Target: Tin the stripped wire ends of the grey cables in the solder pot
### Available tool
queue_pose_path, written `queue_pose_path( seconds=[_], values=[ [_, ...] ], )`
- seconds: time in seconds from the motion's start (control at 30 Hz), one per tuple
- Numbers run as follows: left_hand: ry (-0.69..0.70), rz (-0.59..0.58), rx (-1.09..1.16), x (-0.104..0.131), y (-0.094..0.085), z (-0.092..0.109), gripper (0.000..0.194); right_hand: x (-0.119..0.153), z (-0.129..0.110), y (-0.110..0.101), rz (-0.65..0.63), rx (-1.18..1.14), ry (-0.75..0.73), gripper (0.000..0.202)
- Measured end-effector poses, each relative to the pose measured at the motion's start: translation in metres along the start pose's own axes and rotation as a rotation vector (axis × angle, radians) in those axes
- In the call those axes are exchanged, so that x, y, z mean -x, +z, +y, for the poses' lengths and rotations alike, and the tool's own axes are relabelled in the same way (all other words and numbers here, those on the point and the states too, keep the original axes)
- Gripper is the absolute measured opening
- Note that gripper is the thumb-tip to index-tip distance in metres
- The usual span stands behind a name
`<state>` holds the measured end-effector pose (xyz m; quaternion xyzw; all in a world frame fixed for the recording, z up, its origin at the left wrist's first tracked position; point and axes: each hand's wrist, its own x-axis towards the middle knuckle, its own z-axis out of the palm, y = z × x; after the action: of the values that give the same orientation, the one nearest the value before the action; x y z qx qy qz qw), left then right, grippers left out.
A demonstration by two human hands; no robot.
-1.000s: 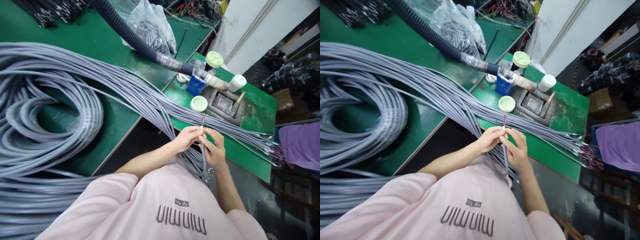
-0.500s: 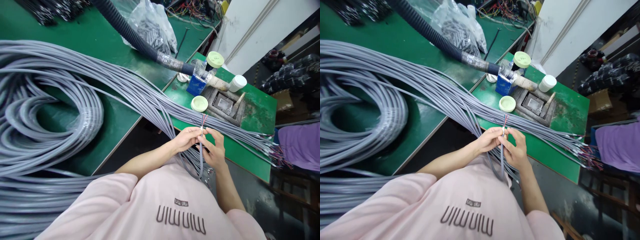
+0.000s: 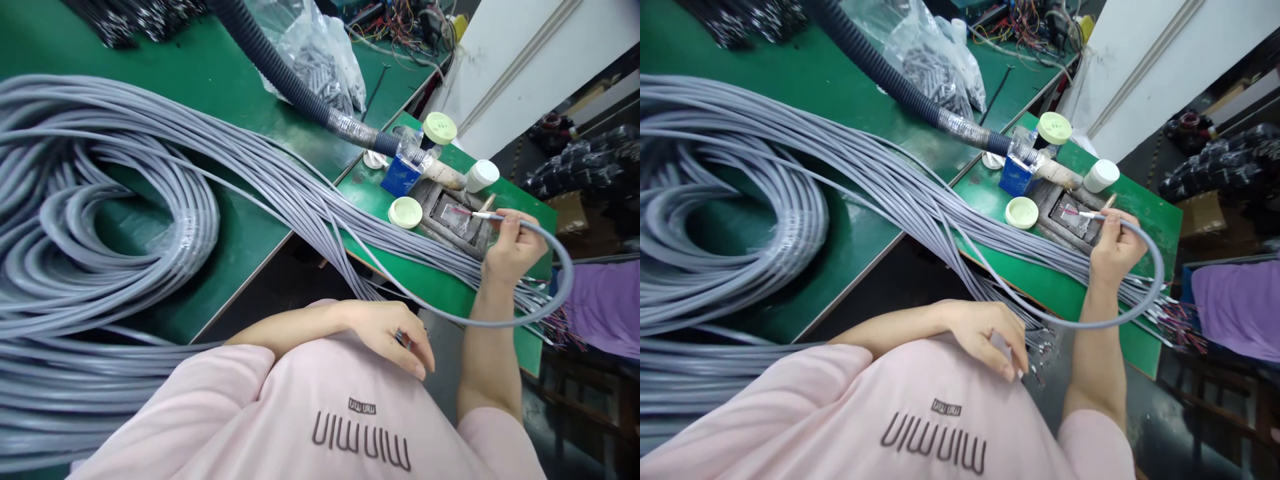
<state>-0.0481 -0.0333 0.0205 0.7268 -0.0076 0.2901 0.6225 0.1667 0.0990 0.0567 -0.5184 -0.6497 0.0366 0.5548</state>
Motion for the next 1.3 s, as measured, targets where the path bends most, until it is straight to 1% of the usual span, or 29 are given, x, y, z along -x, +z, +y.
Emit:
queue_pose_path(
  seconds=[0.03,0.1,0.17,0.2,0.27,0.33,0.4,0.6,0.73,0.97,1.03,1.1,1.2,1.3],
  values=[
    [-0.01,0.013,-0.1,-0.001,0.002,-0.012,0.023,-0.006,0.001,0.006,-0.025,-0.006,-0.011,0.033],
    [-0.051,0.122,-0.411,-0.004,0.004,-0.04,0.024,-0.013,-0.002,0.019,-0.103,0.002,-0.033,0.031],
    [-0.083,0.229,-0.713,-0.004,0.0,-0.065,0.023,-0.015,-0.007,0.033,-0.198,0.014,-0.038,0.028],
    [-0.088,0.262,-0.823,-0.003,-0.004,-0.075,0.024,-0.015,-0.009,0.039,-0.241,0.015,-0.036,0.027],
    [-0.094,0.345,-0.963,0.0,-0.014,-0.089,0.028,-0.014,-0.011,0.051,-0.311,0.02,-0.033,0.025],
    [-0.095,0.428,-1.022,0.002,-0.023,-0.095,0.031,-0.013,-0.01,0.061,-0.356,0.032,-0.027,0.024],
    [-0.088,0.47,-1.05,0.004,-0.028,-0.098,0.033,-0.013,-0.007,0.07,-0.382,0.047,-0.018,0.024],
    [-0.098,0.448,-1.098,0.002,-0.026,-0.099,0.034,-0.012,0.002,0.089,-0.451,0.125,-0.032,0.027],
    [-0.094,0.449,-1.1,0.002,-0.026,-0.099,0.034,-0.012,0.004,0.093,-0.46,0.192,-0.062,0.028],
    [-0.104,0.439,-1.091,0.002,-0.026,-0.099,0.034,-0.011,0.008,0.098,-0.481,0.228,-0.069,0.028],
    [-0.1,0.434,-1.093,0.003,-0.026,-0.1,0.034,-0.013,0.006,0.095,-0.477,0.239,-0.062,0.029],
    [-0.101,0.425,-1.095,0.003,-0.026,-0.1,0.033,-0.018,0.002,0.087,-0.455,0.249,-0.063,0.03],
    [-0.107,0.418,-1.094,0.004,-0.026,-0.1,0.03,-0.03,-0.001,0.067,-0.39,0.297,-0.068,0.032],
    [-0.119,0.411,-1.093,0.005,-0.027,-0.097,0.03,-0.041,0.007,0.042,-0.324,0.367,-0.071,0.031]
  ],
)
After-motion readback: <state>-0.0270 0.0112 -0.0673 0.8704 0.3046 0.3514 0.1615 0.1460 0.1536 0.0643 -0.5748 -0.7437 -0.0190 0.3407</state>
